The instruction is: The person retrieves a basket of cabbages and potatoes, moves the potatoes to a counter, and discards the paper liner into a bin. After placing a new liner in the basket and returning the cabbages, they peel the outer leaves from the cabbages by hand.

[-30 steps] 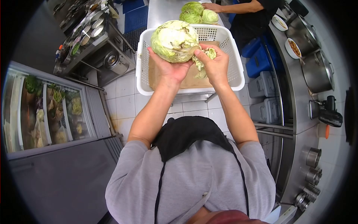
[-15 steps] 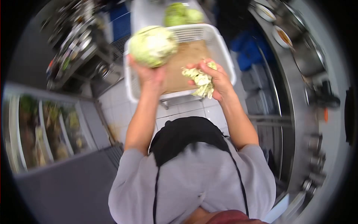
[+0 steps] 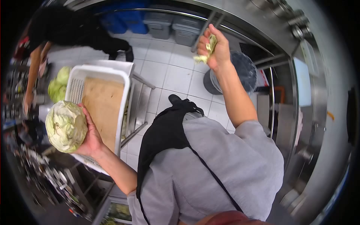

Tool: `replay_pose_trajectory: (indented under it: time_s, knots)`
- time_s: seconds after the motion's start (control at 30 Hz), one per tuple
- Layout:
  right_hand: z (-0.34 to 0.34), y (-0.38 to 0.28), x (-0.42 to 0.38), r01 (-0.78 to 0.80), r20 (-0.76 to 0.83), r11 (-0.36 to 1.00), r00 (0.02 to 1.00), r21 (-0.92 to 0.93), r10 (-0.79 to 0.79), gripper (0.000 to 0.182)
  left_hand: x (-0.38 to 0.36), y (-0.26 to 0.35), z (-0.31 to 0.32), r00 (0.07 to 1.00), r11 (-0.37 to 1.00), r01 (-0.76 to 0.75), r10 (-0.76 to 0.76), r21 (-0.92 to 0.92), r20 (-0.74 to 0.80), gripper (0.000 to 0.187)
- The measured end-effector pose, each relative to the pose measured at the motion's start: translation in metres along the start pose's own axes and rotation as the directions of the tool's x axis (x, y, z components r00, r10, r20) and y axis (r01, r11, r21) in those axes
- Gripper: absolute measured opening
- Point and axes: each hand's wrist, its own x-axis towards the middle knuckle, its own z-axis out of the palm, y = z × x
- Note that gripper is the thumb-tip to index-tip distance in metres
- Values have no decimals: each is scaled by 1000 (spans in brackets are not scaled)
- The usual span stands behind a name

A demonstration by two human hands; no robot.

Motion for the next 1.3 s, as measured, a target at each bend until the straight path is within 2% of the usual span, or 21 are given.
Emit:
replay_pose_trajectory:
  time_s: [0.07, 0.17, 0.27, 0.33, 0.37, 0.43, 0.5, 0.53, 0.57, 0.6, 0.63, 0.7, 0.77, 0.83, 0.9, 0.97, 1.03, 1.07, 1.17, 1.27, 1.3]
  knots:
    - [-24, -22, -11, 225, -161, 974, 961, -24, -226, 20, 9, -29, 13, 970, 970, 219, -205, -104, 129, 90]
    - [-65, -66, -36, 477, -172, 844, 836, -243, -522, 41, 22, -60, 20, 901, 884, 429, -406, -185, 149, 84]
    - [-87, -105, -62, 637, -107, 476, 528, -606, -842, 48, 36, -85, 33, 843, 835, 528, -494, -156, 214, 83]
    - [-83, -99, -85, 676, 15, 193, 289, -711, -957, 56, 42, -83, 32, 792, 794, 589, -531, -151, 302, 82]
    - [-92, -101, -88, 662, -9, 148, 209, -735, -978, 55, 45, -73, 28, 763, 772, 617, -541, -151, 354, 81]
    - [-149, -108, -83, 571, -35, 110, 141, -814, -989, 52, 52, -85, 35, 720, 735, 662, -567, -150, 400, 81]
    - [-231, -92, -69, 426, -178, 236, 172, -874, -969, 66, 56, -90, 39, 708, 721, 676, -577, -153, 408, 82]
    - [-271, -75, -66, -11, -243, 246, 180, -969, -953, 79, 58, -89, 38, 718, 725, 669, -572, -166, 395, 82]
    - [-314, -50, -65, -444, -305, 205, 167, -872, -938, 91, 59, -88, 37, 731, 727, 661, -567, -187, 381, 82]
    - [-365, -22, -67, -575, -548, 393, 119, -718, -828, 105, 60, -86, 36, 743, 729, 652, -560, -208, 366, 82]
    - [-384, 7, -69, -726, -659, 428, 47, -539, -751, 95, 61, -84, 35, 755, 731, 643, -554, -229, 351, 82]
    - [-405, 65, -71, -718, -588, 254, 260, -648, -766, 61, 61, -62, 23, 823, 793, 554, -475, -253, 311, 83]
    - [-391, 111, -56, -712, -592, 15, 573, -702, -566, 38, 56, -41, 14, 894, 878, 419, -355, -231, 273, 88]
    - [-336, 134, -30, -687, -740, 276, 643, -672, -200, 29, 48, -13, 11, 949, 955, 244, -200, -167, 243, 93]
    - [-303, 157, 4, -512, -628, 443, 761, -736, -163, 29, 40, 14, 11, 972, 998, 30, -18, -52, 232, 98]
    - [-230, 150, 32, -234, -355, 533, 925, -813, -135, 17, 28, 42, 13, 960, 965, -220, 188, 142, 206, 104]
    - [-140, 139, 54, -13, -82, 531, 991, -847, -106, 10, 15, 66, 11, 886, 739, -444, 445, 507, 128, 116]
    - [-97, 134, 62, 150, 125, 551, 989, -821, -84, 11, 7, 76, 8, 855, 699, -469, 511, 540, 82, 119]
    - [69, 144, 48, 310, 435, 571, 896, -760, 93, 16, -15, 97, 3, 774, 601, -506, 633, 618, 18, 114]
    - [185, 198, 19, 316, 653, 621, 616, -718, 441, 35, -28, 113, -24, 722, 538, -477, 690, 695, -39, 101]
    - [214, 222, 8, 271, 636, 603, 544, -751, 547, 53, -32, 116, -31, 719, 525, -452, 693, 721, -53, 99]
